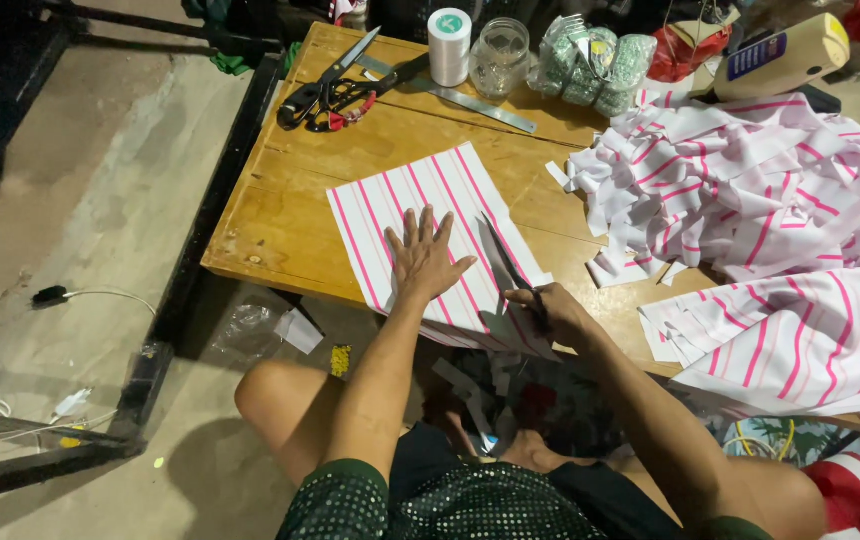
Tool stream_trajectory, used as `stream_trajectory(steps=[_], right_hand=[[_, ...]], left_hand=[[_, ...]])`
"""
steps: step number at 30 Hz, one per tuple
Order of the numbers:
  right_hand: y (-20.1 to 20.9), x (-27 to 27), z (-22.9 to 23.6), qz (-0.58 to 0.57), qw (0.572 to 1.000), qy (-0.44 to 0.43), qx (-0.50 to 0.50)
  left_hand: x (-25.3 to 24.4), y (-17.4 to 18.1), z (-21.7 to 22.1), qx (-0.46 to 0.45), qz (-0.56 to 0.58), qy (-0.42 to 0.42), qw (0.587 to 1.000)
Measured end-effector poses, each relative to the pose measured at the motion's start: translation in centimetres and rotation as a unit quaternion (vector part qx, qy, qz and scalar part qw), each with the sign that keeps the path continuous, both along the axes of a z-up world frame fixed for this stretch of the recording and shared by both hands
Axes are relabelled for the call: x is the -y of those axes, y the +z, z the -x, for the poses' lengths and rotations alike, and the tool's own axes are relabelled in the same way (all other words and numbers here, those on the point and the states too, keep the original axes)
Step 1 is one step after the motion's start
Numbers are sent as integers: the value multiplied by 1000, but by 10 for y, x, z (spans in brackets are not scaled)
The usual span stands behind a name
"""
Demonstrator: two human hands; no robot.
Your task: The person cuts a piece of white fabric with pink stripes into long strips using scissors. They hold the fabric steady with one hand while cutting with the other, then gather the cut strips and place them on a pile.
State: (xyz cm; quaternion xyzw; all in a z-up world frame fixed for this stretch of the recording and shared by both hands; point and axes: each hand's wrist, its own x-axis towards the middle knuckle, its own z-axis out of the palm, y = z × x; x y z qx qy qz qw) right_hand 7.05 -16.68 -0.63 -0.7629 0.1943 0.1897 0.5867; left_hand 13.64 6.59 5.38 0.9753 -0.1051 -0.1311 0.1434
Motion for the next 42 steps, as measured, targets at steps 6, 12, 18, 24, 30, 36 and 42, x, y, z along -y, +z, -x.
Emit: stream_trajectory(steps=[6, 12, 18, 24, 30, 36, 42], right_hand=[[10, 9, 0, 0, 1000, -24, -15], [25, 0, -14, -15, 1000, 0, -21], [-11, 2, -22, 10, 1000, 17, 14], [33, -5, -21, 29, 999, 27, -7], [8, 0, -51, 0, 1000, 14, -3], [17, -7, -56, 11, 999, 20, 27], [30, -15, -68, 42, 995, 83, 32]], left_hand=[[1, 4, 3, -4, -2, 1, 1000], [1, -2, 0, 6, 9, 0, 1000], [-1, -5, -1, 16, 8, -1, 1000], [0, -5, -4, 4, 6, 1, 1000], [-1, -3, -3, 11, 8, -2, 1000], [0, -3, -3, 2, 6, -2, 1000], [0, -1, -4, 7, 9, 0, 1000]])
